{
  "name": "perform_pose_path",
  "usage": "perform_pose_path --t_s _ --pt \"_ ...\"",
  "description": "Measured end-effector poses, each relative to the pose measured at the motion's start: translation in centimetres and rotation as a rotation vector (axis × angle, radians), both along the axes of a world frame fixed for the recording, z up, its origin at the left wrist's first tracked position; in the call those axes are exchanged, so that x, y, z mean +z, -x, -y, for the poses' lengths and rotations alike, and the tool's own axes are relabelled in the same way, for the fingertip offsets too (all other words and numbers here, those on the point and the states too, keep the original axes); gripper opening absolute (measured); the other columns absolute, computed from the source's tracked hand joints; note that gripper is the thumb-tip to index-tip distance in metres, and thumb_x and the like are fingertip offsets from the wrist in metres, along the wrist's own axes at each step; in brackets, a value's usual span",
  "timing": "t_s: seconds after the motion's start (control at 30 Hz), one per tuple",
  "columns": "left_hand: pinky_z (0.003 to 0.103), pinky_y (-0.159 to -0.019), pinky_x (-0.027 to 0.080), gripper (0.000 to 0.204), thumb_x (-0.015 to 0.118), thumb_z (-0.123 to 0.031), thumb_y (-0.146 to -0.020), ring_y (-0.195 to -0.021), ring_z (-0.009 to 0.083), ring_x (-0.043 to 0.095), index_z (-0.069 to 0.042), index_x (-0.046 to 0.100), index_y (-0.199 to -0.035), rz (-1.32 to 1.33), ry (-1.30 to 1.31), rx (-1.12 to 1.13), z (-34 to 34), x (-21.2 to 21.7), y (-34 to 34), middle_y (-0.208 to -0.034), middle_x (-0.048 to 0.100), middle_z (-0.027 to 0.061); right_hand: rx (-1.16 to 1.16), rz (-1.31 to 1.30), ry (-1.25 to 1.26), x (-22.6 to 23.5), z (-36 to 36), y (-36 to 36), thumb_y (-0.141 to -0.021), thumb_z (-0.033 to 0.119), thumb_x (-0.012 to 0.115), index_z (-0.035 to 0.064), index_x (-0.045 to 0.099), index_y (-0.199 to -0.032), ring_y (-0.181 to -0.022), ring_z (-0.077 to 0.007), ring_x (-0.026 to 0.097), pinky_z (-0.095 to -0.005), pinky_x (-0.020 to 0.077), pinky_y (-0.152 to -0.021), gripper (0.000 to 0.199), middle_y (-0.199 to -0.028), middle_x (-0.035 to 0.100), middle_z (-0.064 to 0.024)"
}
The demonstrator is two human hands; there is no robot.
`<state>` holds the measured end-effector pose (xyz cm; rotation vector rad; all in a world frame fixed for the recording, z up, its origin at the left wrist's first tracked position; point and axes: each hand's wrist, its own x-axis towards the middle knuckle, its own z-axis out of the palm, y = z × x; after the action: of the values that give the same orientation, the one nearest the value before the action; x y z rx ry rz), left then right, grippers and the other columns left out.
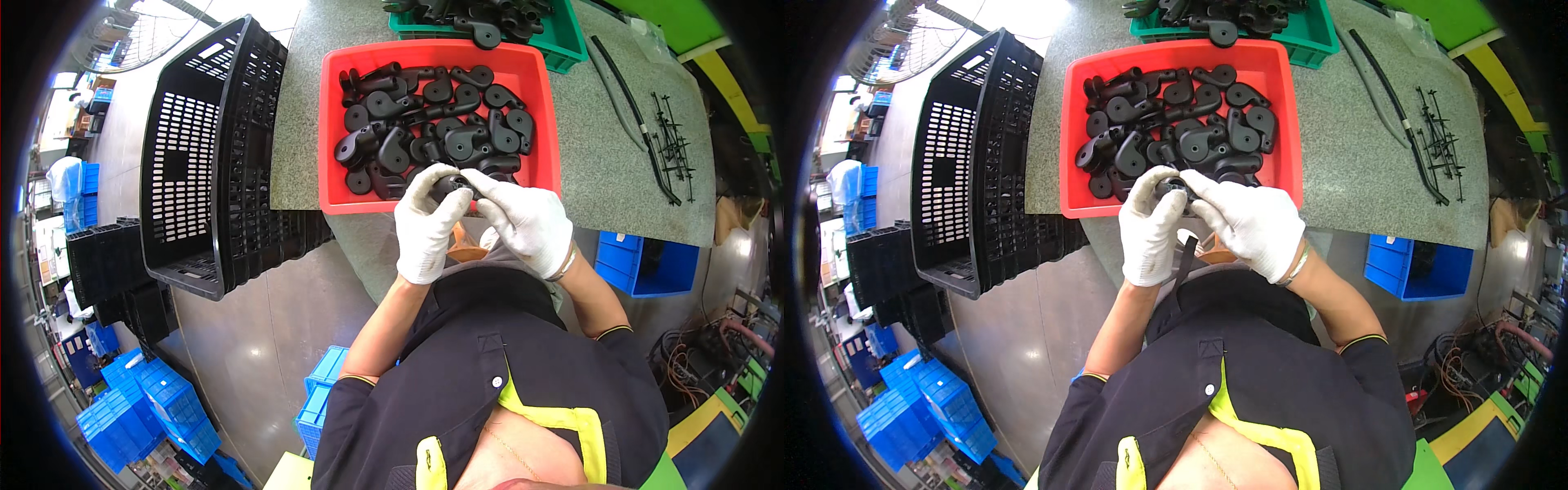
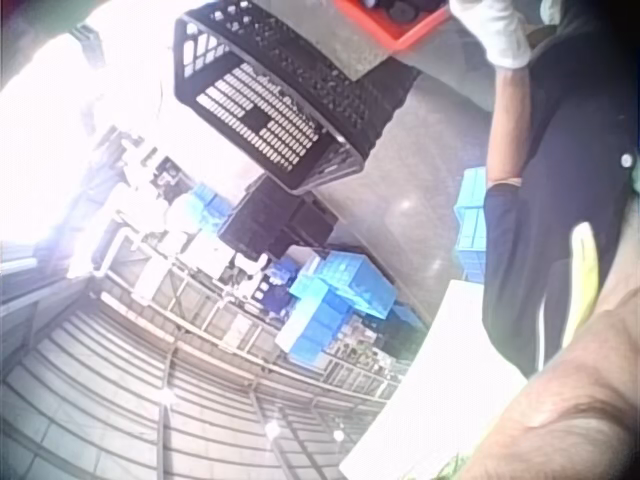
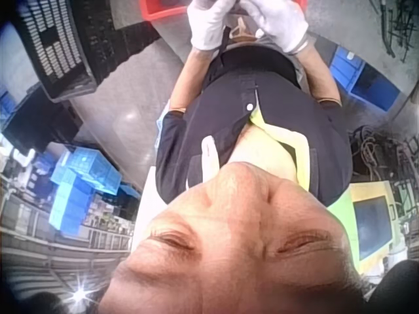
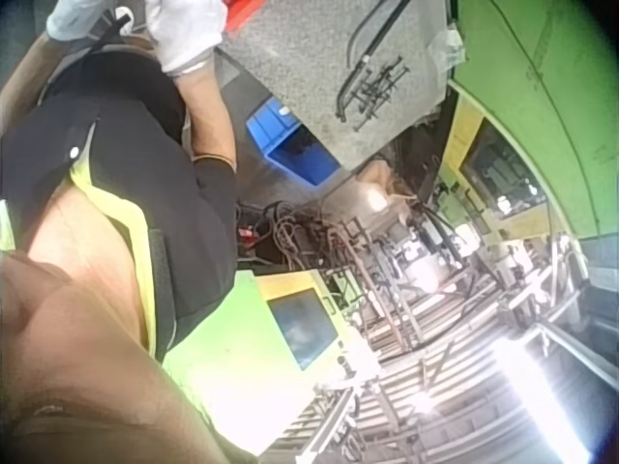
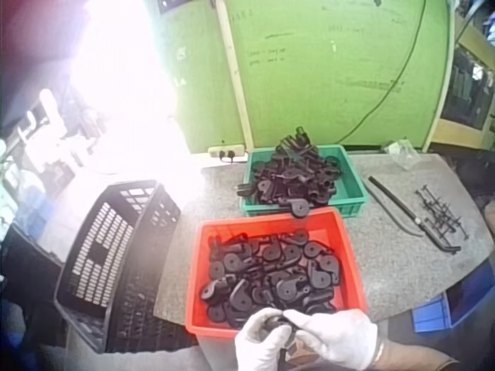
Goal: The person assembles small black plastic components by fitting them together, using a metal tool to assist in the assembly process.
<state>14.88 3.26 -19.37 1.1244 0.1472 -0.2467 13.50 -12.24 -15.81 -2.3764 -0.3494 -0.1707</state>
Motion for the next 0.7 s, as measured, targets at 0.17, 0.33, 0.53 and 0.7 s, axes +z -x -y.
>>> perform_pose_path --t_s 0.17,0.33,0.53,0.7 --pt "0.022 -0.077 0.046 0.024 0.067 0.0 -0.082 -0.085 0.0063 0.054 -0.002 0.061 -0.105 0.008 0.002 0.002 0.1 0.1 0.0 -0.094 0.058 -0.0001 -0.01 -0.044 0.01 0.0 -0.1 0.1 -0.085 0.022 0.066 0.0126 0.061 -0.121 -0.065 -0.0243 0.065 -0.0322 0.051 -0.058 0.038 -0.079 0.066 -0.0081" --pt "0.021 -0.075 0.046 0.024 0.066 0.001 -0.082 -0.082 0.006 0.054 -0.002 0.06 -0.105 0.05 -0.025 0.068 0.1 -0.4 0.1 -0.091 0.058 -0.0005 -0.008 -0.014 0.011 -0.2 -0.4 0.0 -0.087 0.023 0.064 0.0118 0.061 -0.118 -0.065 -0.0261 0.064 -0.0337 0.0508 -0.058 0.032 -0.077 0.065 -0.0081" --pt "0.029 -0.064 0.046 0.015 0.05 -0.019 -0.094 -0.066 0.0142 0.055 -0.006 0.057 -0.093 0.199 -0.162 0.511 -6.2 1.2 -3.6 -0.084 0.053 0.0048 -0.146 0.133 0.182 -3.3 2.7 -4.3 -0.088 0.022 0.061 0.0125 0.058 -0.108 -0.074 -0.0316 0.064 -0.0404 0.0516 -0.064 0.022 -0.088 0.064 -0.0107" --pt "0.029 -0.06 0.048 0.015 0.058 -0.016 -0.092 -0.065 0.0167 0.056 -0.002 0.061 -0.098 0.509 -0.189 1.015 -18.3 3.3 -8.6 -0.084 0.06 0.0074 0.063 0.051 0.288 -6.7 3.7 -8.3 -0.086 0.017 0.06 0.0117 0.054 -0.114 -0.082 -0.0324 0.064 -0.042 0.0518 -0.071 0.029 -0.101 0.061 -0.0116"
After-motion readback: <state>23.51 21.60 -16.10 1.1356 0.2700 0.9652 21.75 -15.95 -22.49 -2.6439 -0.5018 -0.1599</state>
